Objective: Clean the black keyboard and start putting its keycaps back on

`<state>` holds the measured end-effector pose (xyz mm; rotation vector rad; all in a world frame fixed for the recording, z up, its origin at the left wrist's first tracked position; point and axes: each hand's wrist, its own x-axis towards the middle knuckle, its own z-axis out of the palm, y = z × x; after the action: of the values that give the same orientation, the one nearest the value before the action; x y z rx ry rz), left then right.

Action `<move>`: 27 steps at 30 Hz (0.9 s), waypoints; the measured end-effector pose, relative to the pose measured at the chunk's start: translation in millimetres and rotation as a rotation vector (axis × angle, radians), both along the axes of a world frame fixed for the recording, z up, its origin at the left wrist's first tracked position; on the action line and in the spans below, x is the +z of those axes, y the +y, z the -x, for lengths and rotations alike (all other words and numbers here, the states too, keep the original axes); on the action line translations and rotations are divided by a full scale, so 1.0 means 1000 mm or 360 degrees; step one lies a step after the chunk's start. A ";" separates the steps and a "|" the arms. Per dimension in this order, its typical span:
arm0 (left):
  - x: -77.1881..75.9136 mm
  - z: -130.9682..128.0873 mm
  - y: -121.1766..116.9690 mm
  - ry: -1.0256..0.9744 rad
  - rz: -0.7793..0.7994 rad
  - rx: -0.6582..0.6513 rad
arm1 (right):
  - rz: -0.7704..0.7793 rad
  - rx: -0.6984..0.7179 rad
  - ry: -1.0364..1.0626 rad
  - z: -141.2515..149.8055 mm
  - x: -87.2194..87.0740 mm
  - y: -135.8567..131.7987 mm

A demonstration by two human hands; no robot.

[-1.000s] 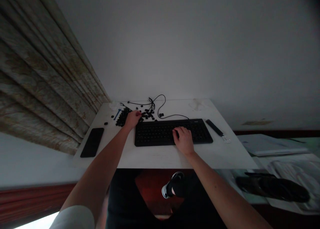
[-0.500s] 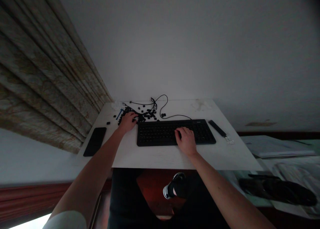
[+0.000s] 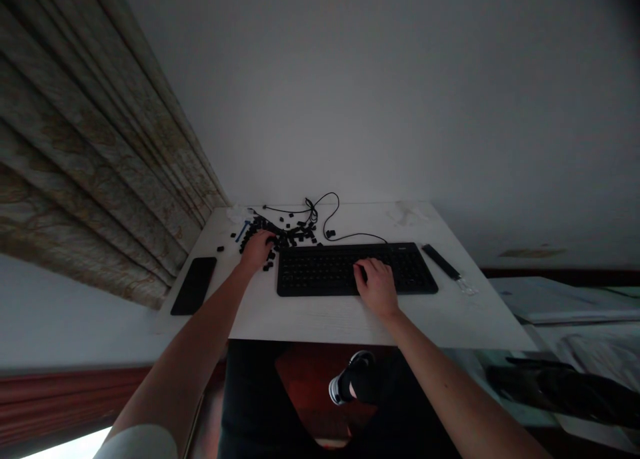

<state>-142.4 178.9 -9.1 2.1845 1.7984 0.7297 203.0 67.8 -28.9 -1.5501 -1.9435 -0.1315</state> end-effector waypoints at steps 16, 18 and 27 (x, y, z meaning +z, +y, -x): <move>-0.002 0.012 0.012 -0.1400 0.0147 0.0400 | -0.0020 0.0026 0.0005 -0.001 -0.002 0.002; -0.001 0.011 0.009 -0.1480 0.0157 0.0403 | -0.0018 0.0023 0.0007 -0.001 -0.002 0.001; 0.023 -0.011 -0.021 -0.1715 0.0281 0.0250 | -0.0056 0.0032 0.0138 -0.001 0.000 -0.001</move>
<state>-131.4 157.6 14.2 1.1150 1.3381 1.3561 204.5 67.2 -28.5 -1.4890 -1.8791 -0.0882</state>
